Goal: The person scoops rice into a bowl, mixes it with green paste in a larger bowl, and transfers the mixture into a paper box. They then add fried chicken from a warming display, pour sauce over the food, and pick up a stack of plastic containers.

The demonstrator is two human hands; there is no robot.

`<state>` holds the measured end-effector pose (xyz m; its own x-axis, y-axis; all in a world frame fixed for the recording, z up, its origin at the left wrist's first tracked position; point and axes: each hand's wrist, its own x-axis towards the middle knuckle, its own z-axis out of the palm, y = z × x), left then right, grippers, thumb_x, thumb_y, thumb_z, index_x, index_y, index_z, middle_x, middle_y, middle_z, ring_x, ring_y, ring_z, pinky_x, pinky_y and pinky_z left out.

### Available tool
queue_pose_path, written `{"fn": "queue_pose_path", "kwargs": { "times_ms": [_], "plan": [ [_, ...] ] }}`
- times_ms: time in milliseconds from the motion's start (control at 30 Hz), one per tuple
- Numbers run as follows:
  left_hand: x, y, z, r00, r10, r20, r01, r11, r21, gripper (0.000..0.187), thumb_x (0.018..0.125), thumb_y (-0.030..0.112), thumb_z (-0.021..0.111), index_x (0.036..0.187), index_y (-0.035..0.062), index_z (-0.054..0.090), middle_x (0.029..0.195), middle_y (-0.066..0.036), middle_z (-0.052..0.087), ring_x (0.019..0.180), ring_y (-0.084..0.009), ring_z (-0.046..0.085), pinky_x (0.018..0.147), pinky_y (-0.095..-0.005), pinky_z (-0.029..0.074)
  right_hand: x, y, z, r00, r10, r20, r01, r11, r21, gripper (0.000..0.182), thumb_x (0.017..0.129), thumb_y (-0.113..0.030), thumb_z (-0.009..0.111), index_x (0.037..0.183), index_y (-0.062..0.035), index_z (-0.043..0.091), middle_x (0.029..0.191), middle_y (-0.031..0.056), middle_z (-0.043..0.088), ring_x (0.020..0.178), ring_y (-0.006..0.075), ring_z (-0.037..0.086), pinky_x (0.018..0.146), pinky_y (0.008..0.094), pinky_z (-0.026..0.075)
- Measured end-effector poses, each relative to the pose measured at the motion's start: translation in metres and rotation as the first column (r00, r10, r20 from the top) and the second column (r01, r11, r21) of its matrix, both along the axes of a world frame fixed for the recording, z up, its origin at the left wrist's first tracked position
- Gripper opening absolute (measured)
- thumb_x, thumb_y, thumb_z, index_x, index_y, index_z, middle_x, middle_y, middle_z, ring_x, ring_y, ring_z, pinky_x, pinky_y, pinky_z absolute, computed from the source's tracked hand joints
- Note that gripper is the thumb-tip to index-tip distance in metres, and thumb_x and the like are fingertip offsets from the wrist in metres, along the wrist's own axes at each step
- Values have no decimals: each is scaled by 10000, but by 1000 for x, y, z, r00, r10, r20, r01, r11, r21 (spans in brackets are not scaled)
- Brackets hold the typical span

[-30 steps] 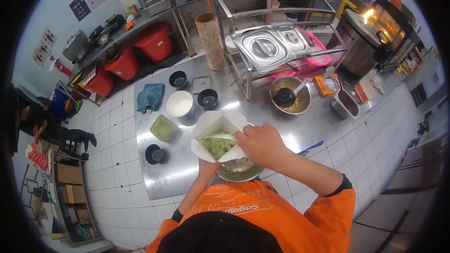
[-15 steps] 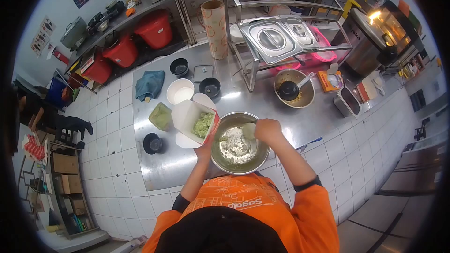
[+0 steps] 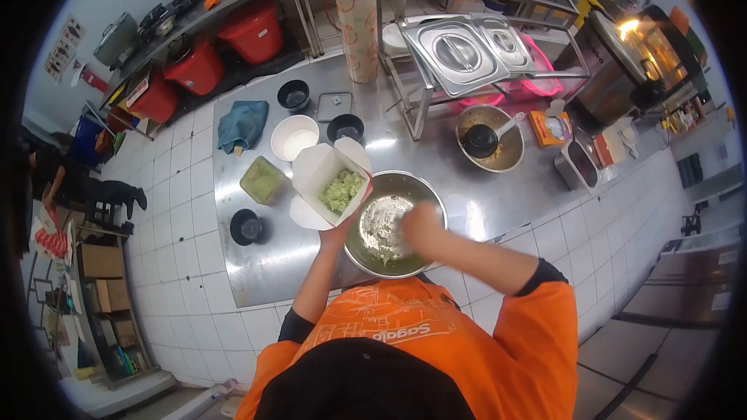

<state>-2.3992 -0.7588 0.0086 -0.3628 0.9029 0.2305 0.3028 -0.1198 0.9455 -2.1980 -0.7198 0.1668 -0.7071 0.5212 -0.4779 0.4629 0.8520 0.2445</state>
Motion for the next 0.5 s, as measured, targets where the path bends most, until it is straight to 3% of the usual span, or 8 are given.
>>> {"fn": "queue_pose_path", "kwargs": {
  "times_ms": [67, 133, 233, 300, 333, 400, 433, 500],
  "plan": [
    [5, -12, 4, 998, 51, -45, -51, 999, 0, 633, 712, 225, 758, 1254, 73, 469, 1231, -130, 515, 1151, -291, 485, 964, -395, 382, -3, -37, 2, 996, -85, -26, 82, 991, -104, 79, 729, -169, 631, 762, -121, 685, 740, 33, 672, 759, 209, 670, 650, 370, 493],
    [4, -17, 23, 996, 36, 82, -26, 993, -114, 654, 707, 221, 761, 1262, 62, 453, 1239, -138, 506, 1155, -296, 480, 962, -397, 384, -10, -22, 22, 996, -94, 6, 94, 993, -76, 52, 714, -149, 635, 726, -134, 684, 718, 41, 665, 722, 212, 669, 613, 368, 496],
    [4, -15, 4, 997, -52, 50, 55, 997, -53, 677, 708, 223, 761, 1277, 61, 431, 1261, -136, 488, 1175, -298, 463, 968, -394, 379, -17, 37, 14, 918, -370, -143, 366, 929, -53, 46, 692, -158, 664, 718, -137, 695, 730, 55, 665, 671, 229, 665, 497, 395, 478],
    [1, -10, 18, 931, -16, -364, 1, 999, -42, 513, 872, 199, 550, 1355, 161, 382, 1337, -26, 465, 1223, -192, 454, 972, -333, 403, -32, 2, 5, 968, -228, -104, 232, 972, 24, 43, 697, -155, 657, 715, -144, 694, 729, 46, 665, 680, 224, 666, 494, 398, 474],
    [1, -9, 9, 931, -20, -365, 3, 999, -47, 513, 872, 199, 550, 1355, 161, 382, 1337, -26, 465, 1223, -192, 454, 972, -333, 403, -42, -29, 7, 994, -98, -45, 101, 992, 78, 44, 701, -152, 651, 712, -152, 694, 728, 37, 665, 688, 220, 666, 491, 402, 469],
    [0, -1, -11, 996, -39, -82, 43, 998, 46, 716, 706, 210, 763, 1306, 71, 399, 1290, -136, 463, 1187, -297, 454, 973, -396, 379, -48, -66, -6, 988, 152, 26, -153, 985, 74, 130, 703, -230, 659, 775, -127, 695, 818, 62, 671, 742, 234, 659, 541, 431, 489],
    [-1, -1, -13, 996, -42, -79, 46, 998, 39, 716, 706, 210, 763, 1306, 71, 399, 1290, -136, 463, 1187, -297, 454, 973, -396, 379, -50, -62, -10, 996, -87, 26, 90, 983, -161, 136, 708, -214, 652, 798, -125, 701, 822, 55, 671, 757, 246, 656, 589, 426, 500],
    [-2, -5, -15, 981, -14, -193, 21, 999, 37, 670, 708, 195, 762, 1278, 60, 437, 1259, -135, 493, 1172, -292, 468, 973, -401, 376, -25, -17, 0, 994, -79, -71, 74, 995, -72, 123, 696, -215, 660, 787, -147, 708, 807, 63, 674, 667, 221, 658, 508, 366, 463]
  ]
}}
